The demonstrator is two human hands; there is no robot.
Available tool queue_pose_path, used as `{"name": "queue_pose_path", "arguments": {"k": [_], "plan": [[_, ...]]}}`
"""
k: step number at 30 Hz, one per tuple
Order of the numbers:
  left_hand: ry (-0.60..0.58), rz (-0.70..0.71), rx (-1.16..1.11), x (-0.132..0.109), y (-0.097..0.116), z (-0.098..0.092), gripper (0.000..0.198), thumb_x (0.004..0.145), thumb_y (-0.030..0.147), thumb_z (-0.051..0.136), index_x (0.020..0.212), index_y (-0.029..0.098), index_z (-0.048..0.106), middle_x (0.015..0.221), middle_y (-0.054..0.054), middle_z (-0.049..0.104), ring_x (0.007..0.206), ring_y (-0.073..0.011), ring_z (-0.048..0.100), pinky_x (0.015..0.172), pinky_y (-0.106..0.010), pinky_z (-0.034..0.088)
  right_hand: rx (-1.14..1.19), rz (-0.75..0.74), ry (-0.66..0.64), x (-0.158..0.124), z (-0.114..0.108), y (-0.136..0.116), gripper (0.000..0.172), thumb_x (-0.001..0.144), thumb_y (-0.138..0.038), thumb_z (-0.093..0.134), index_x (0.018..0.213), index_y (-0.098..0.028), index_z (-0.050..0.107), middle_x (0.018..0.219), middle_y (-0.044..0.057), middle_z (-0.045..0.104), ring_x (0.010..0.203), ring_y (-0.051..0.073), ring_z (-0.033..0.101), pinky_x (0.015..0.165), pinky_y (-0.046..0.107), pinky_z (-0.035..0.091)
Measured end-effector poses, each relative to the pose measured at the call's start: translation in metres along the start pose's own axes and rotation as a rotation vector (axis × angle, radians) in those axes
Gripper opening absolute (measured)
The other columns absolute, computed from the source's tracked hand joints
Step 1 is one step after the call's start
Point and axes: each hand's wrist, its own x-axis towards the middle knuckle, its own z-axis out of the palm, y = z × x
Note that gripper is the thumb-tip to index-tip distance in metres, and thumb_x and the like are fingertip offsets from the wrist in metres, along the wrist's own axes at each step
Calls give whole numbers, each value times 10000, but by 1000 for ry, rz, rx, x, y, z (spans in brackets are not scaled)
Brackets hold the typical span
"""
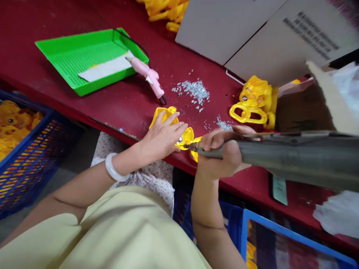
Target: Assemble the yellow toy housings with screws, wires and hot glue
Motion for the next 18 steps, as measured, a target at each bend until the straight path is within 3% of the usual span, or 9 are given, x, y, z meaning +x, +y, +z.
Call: {"name": "queue_pose_path", "arguments": {"k": [4,7,10,12,15,18], "plan": [[-40,-29,94,0,6,-4,615,812,345,730,1319,83,501,1384,-180,542,1387,-378,370,1127,-587,263,2,-98,122,-3,-24,-32,232,764,-233,544,969,-197,646,540,-77,439,402,82,389,372,205,335],[-50,-2,139,18,3,-16,510,866,393,661,1267,98,554,1351,-191,560,1290,-354,486,1064,-530,351,-23,-96,111,-15,-50,-56,294,763,-233,510,1016,-195,653,552,-71,445,386,86,356,346,218,320],[-111,6,141,66,-10,-25,335,939,315,545,1190,101,604,1150,-150,664,1062,-259,625,923,-390,449,-66,-64,146,-29,-68,-71,308,744,-248,511,1010,-215,664,533,-70,421,359,96,309,311,237,284],[-182,-38,185,107,-23,-23,268,923,230,529,1127,95,638,1094,-155,668,999,-248,633,841,-346,464,-108,-45,208,-36,-74,-75,306,723,-268,512,986,-243,667,516,-72,392,340,107,272,289,253,253],[-284,-67,255,162,-44,-9,271,871,111,505,1089,77,662,1058,-185,663,947,-253,627,791,-348,463,-172,-28,252,-42,-80,-73,315,701,-310,522,984,-289,660,492,-76,362,322,123,250,266,276,238],[-319,-66,263,189,-61,8,291,808,48,525,1050,71,684,1046,-186,663,935,-246,613,808,-350,457,-190,16,230,-45,-86,-67,307,690,-342,552,978,-333,657,467,-73,368,320,141,284,255,291,259]]}}
